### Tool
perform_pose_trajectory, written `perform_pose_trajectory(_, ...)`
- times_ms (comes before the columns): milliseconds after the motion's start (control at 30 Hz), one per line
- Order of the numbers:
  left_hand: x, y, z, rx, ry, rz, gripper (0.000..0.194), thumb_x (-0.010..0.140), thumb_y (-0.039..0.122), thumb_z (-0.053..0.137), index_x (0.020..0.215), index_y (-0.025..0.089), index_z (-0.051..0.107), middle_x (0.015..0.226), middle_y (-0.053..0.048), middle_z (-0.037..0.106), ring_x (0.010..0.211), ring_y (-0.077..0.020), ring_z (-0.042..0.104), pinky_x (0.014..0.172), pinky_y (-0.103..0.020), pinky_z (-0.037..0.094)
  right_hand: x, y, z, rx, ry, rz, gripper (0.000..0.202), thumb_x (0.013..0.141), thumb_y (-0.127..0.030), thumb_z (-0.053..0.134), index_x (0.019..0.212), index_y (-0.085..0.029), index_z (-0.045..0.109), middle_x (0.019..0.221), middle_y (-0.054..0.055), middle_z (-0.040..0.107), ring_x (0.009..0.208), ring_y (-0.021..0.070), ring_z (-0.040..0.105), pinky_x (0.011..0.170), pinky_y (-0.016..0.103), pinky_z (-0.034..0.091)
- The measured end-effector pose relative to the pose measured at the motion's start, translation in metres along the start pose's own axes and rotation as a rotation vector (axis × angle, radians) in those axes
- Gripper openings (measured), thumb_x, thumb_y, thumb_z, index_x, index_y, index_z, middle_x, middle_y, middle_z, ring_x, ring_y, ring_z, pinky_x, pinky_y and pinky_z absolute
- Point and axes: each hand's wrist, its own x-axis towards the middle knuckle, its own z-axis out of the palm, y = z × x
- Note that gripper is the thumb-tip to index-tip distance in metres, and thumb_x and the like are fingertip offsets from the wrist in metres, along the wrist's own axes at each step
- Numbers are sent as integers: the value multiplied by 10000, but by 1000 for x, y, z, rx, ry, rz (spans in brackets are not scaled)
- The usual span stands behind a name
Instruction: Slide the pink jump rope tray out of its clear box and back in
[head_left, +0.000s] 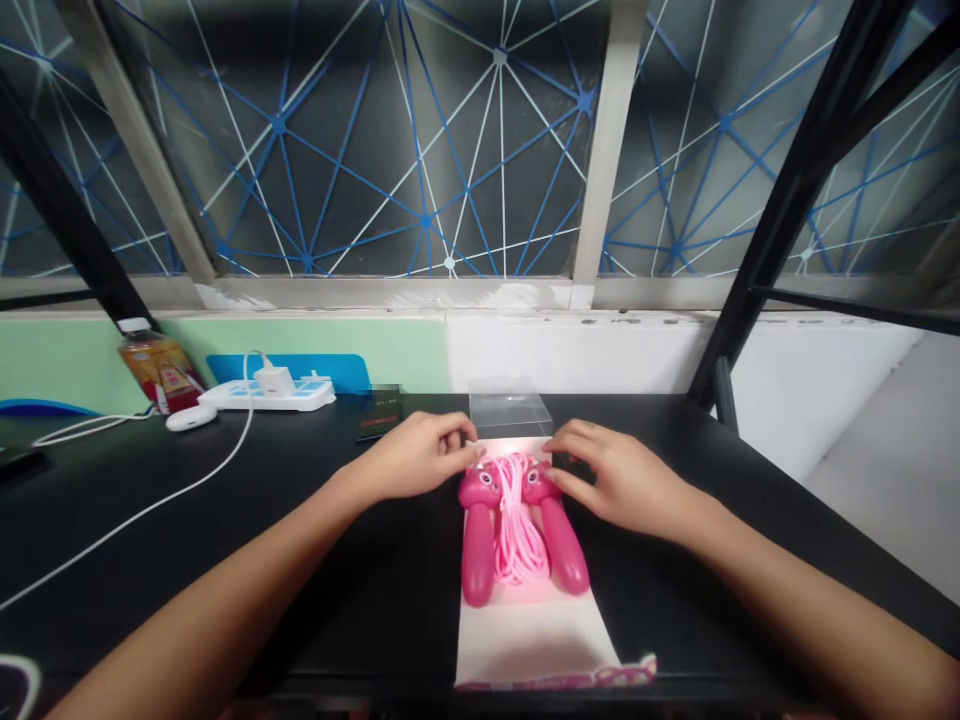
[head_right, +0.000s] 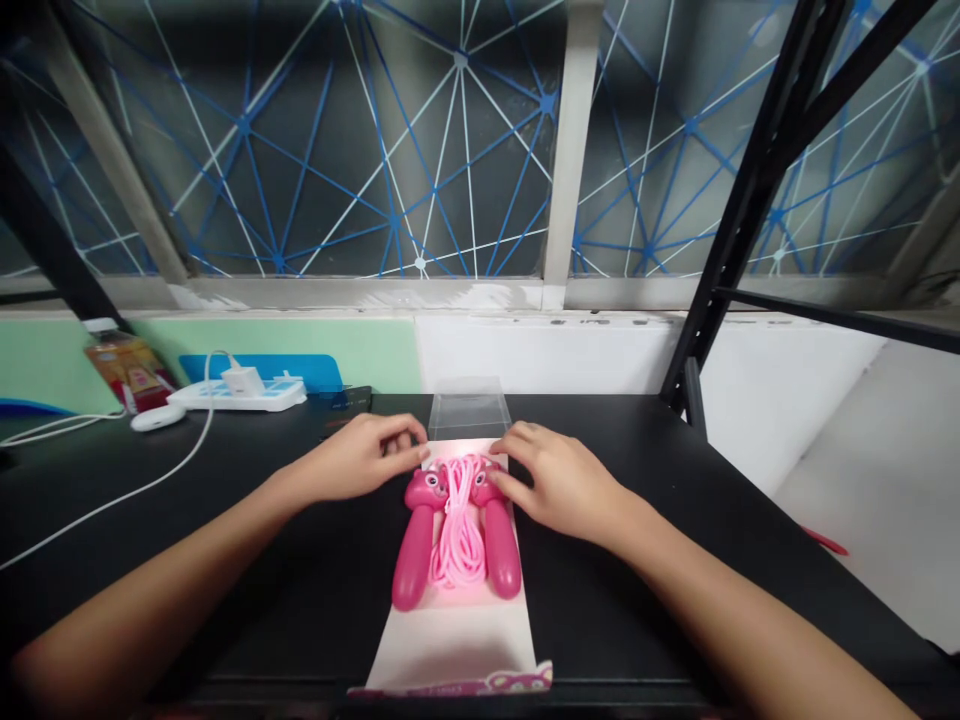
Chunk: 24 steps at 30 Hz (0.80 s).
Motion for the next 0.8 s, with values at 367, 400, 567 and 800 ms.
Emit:
perform_pose_trajectory(367,-12,5,4,-57,-178,-32,338,872,524,571,909,190,603,679,4,647,602,-151,573,540,-248,351,5,7,24,173,-95,77,291,890,-427,609,1094,-225,653,957,43,606,736,149,594,684,285,494)
perform_pose_trajectory(400,-11,2,4,-79,-191,-53,351,863,538,577,921,192,601,683,6,653,606,-153,582,540,-246,358,6,9,23,202,-113,101,296,898,-432,595,1097,-221,650,933,40,612,704,144,590,647,278,490)
perform_pose_trajectory(567,-8,-7,1,-185,-281,-120,345,823,529,621,942,207,585,710,14,685,599,-151,626,545,-237,399,8,10,20,214,-168,122,307,942,-412,522,1131,-194,627,900,50,656,709,158,607,628,284,483)
perform_pose_trajectory(800,-11,-9,4,-172,-209,-59,310,819,511,634,884,212,583,702,13,676,600,-148,607,531,-232,386,6,-1,22,-90,-113,54,303,950,-394,505,1139,-180,608,965,76,638,765,184,614,688,327,492)
